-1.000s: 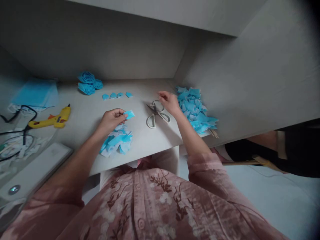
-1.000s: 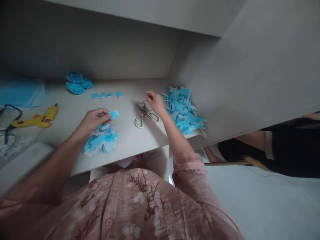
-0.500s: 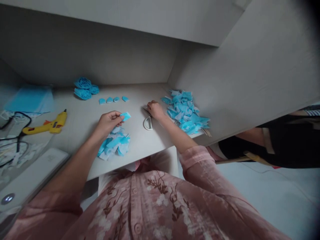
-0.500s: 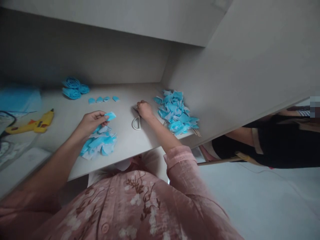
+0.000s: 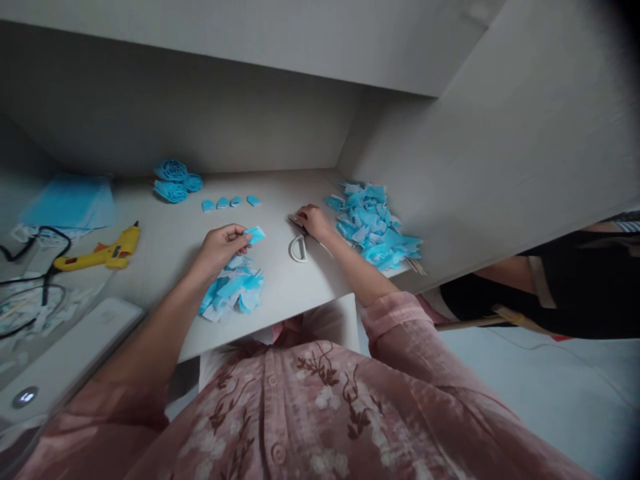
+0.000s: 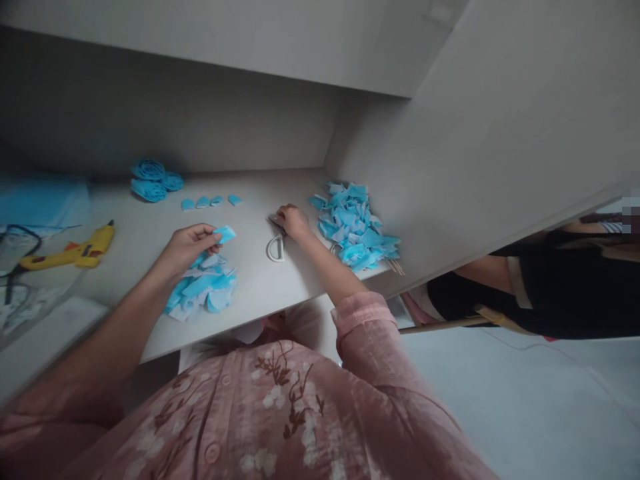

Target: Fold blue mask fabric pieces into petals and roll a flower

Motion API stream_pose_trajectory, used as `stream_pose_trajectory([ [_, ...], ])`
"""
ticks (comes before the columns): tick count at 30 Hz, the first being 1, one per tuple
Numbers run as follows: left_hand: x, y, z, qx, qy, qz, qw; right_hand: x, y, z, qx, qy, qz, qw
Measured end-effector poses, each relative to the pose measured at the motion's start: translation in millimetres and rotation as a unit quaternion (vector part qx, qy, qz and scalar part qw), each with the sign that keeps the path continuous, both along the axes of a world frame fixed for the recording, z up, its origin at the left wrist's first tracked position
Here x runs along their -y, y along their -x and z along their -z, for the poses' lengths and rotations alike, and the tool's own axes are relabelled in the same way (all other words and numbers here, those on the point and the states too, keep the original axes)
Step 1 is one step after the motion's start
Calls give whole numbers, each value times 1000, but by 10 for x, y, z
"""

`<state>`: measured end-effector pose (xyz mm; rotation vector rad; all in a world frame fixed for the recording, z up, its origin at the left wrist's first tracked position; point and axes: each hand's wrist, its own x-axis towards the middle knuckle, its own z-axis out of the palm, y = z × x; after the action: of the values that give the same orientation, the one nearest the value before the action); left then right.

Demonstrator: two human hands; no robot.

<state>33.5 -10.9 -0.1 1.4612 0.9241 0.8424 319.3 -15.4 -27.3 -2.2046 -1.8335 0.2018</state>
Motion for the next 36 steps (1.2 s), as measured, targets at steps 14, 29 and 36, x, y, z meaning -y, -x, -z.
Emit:
stream_pose_trajectory([
  [14, 14, -14, -35, -6, 18, -20, 1000, -67, -174, 399, -320, -185, 115, 922],
  [29, 9, -10, 22, 4, 57, 24, 998, 498, 716, -191, -199, -454, -214, 842],
  [36, 51, -21, -19, 12, 53, 57, 997, 384, 863, -191, -80, -502, -318, 801],
])
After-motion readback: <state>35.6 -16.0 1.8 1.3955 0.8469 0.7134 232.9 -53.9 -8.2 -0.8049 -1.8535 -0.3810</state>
